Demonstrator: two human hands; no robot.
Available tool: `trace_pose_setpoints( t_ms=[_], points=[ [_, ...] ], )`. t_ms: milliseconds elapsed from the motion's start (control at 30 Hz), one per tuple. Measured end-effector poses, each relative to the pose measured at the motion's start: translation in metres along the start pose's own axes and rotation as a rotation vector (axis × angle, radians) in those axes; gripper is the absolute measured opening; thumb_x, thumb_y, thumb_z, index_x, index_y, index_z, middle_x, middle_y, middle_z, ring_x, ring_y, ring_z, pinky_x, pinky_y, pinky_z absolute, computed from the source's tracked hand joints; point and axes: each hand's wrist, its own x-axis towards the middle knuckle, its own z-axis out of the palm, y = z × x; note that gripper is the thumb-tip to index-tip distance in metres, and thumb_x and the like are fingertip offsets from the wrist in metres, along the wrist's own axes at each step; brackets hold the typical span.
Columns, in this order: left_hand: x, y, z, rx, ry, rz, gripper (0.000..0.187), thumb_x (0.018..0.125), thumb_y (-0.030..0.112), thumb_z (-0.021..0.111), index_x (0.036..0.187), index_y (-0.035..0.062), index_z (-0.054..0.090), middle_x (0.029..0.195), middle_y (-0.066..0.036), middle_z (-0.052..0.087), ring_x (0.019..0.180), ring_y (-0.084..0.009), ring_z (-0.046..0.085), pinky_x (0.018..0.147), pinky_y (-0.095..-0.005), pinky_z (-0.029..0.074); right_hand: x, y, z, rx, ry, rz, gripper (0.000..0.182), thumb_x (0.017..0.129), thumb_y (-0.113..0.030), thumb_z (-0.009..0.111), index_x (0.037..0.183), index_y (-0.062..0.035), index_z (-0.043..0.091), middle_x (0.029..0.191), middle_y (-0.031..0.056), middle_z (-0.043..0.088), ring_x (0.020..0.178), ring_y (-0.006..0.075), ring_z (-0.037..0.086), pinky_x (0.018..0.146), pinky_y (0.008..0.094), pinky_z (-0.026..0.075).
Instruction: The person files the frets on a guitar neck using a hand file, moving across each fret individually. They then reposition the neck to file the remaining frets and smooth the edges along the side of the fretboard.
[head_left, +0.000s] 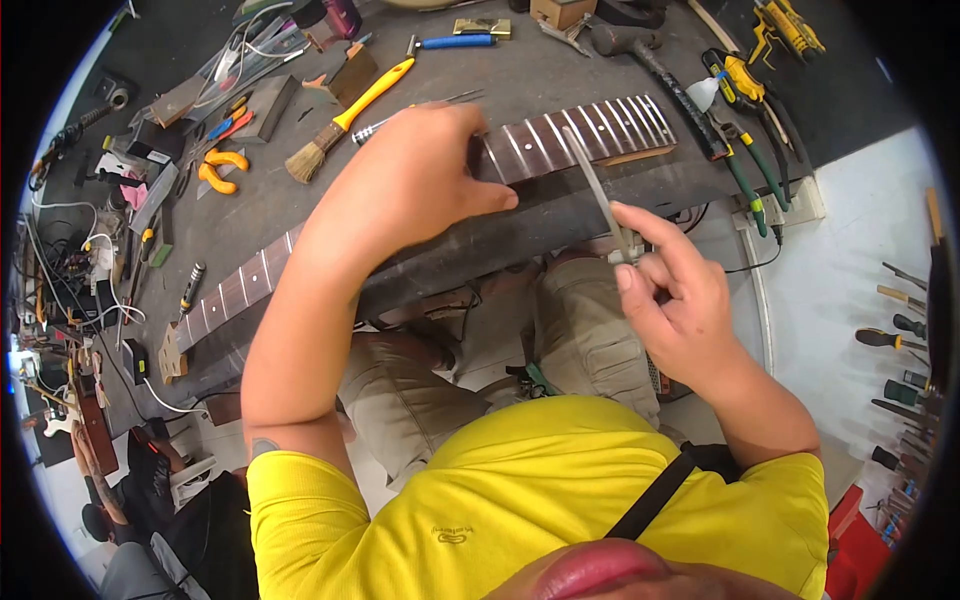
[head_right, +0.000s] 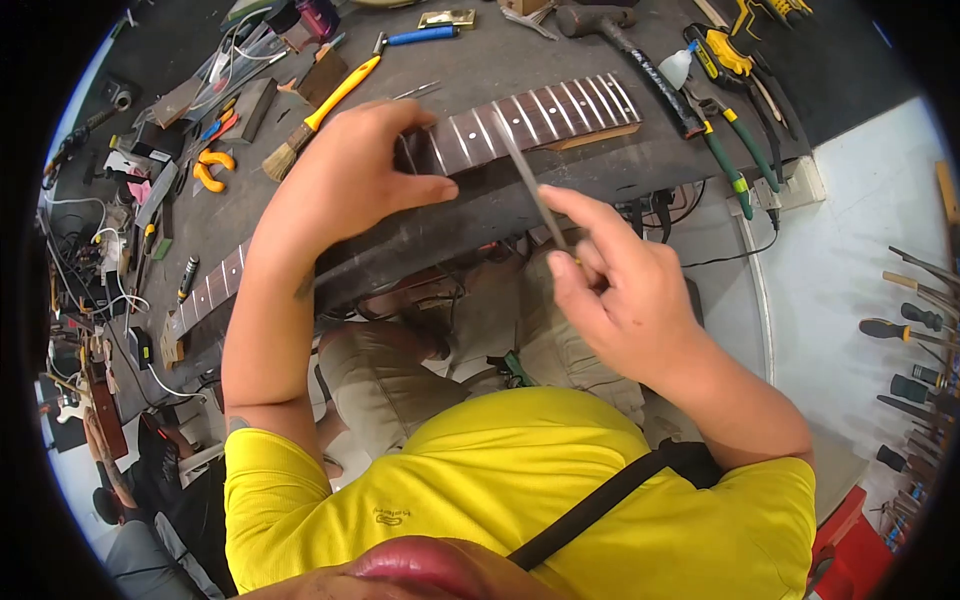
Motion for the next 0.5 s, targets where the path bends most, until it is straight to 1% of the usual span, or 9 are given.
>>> trace_pose_setpoints(
  t_ms=[67,100,133,200,267,300,400,433,500],
  points=[
    [-0.021,0.007,0.004,0.124,0.478,0.245,0.053,0.083,0.018,0.094,0.127,-0.0018,0.074,0.11,-0.02,0.079,0.098,-0.0358,0.076,0.092,-0.0431,0.059,0.01,0.0,0.01,0.139,0.015,-0.001,0.053,0.103,-0.005,0.073,0.154,-0.0046,0.059,0.063,0.005,0.05,0.055,0.0137,0.048,0.058,0.0305,0.043],
    [-0.034,0.02,0.007,-0.026,0.497,0.191,0.038,0.097,0.014,0.085,0.129,-0.0015,0.072,0.11,-0.012,0.078,0.098,-0.0237,0.075,0.09,-0.0374,0.058,0.012,0.0,0.018,0.274,0.019,0.004,0.052,0.105,-0.006,0.071,0.155,-0.0044,0.058,0.063,0.0043,0.051,0.056,0.0126,0.048,0.059,0.0299,0.043],
    [-0.048,0.036,0.016,-0.006,0.486,0.192,0.038,0.097,0.014,0.085,0.129,-0.0015,0.072,0.11,-0.012,0.078,0.098,-0.0237,0.075,0.09,-0.0374,0.058,0.013,0.005,0.03,0.411,-0.01,0.008,0.05,0.107,-0.008,0.069,0.154,-0.0045,0.055,0.064,0.0043,0.059,0.055,0.0139,0.052,0.059,0.0313,0.045],
    [-0.076,0.06,0.048,-0.97,0.372,-0.206,0.022,0.109,0.015,0.074,0.119,-0.0049,0.071,0.101,-0.005,0.073,0.092,-0.0159,0.068,0.085,-0.0311,0.056,0.015,-0.004,0.037,0.414,-0.126,-0.048,0.051,0.108,-0.007,0.068,0.156,-0.0039,0.052,0.073,0.0082,0.071,0.062,0.0146,0.066,0.064,0.0321,0.052],
    [-0.092,0.068,0.072,-1.188,0.368,-0.184,0.022,0.118,0.015,0.061,0.12,-0.0046,0.071,0.102,0.0,0.07,0.094,-0.007,0.062,0.083,-0.0248,0.052,0.017,0.006,0.073,0.593,-0.036,-0.281,0.053,0.109,-0.006,0.066,0.158,-0.0034,0.047,0.093,0.0131,0.081,0.076,0.0183,0.078,0.073,0.0333,0.059],
    [-0.099,0.062,0.085,-1.266,0.416,-0.167,0.021,0.118,0.012,0.059,0.121,-0.0049,0.071,0.105,-0.004,0.074,0.093,-0.0088,0.065,0.083,-0.0251,0.053,0.013,0.009,0.08,0.648,-0.097,-0.265,0.053,0.11,-0.005,0.066,0.157,-0.0019,0.043,0.11,0.0163,0.081,0.09,0.0228,0.083,0.081,0.0348,0.062],
    [-0.111,0.065,0.087,-1.363,0.452,-0.145,0.021,0.118,0.012,0.06,0.122,-0.0051,0.072,0.108,-0.006,0.076,0.094,-0.0097,0.066,0.084,-0.0257,0.054,0.011,0.008,0.09,0.699,-0.106,-0.295,0.049,0.11,-0.006,0.066,0.154,-0.0013,0.043,0.117,0.0162,0.08,0.098,0.0239,0.084,0.082,0.0364,0.063],
    [-0.11,0.082,0.083,-1.351,0.51,-0.212,0.022,0.118,0.013,0.06,0.124,-0.0054,0.071,0.11,-0.008,0.077,0.095,-0.0104,0.068,0.084,-0.0259,0.055,0.012,0.009,0.091,0.691,-0.107,-0.311,0.05,0.111,-0.006,0.066,0.153,-0.0006,0.04,0.116,0.0171,0.08,0.105,0.0251,0.084,0.083,0.0371,0.064],
    [-0.118,0.073,0.084,-1.334,0.518,-0.185,0.023,0.118,0.013,0.06,0.125,-0.0049,0.071,0.11,-0.009,0.077,0.095,-0.0106,0.069,0.084,-0.0259,0.055,0.014,0.005,0.089,0.739,-0.156,-0.268,0.048,0.11,-0.008,0.07,0.151,-0.0001,0.046,0.111,0.0144,0.079,0.1,0.0209,0.08,0.084,0.0347,0.062]
  ],
)
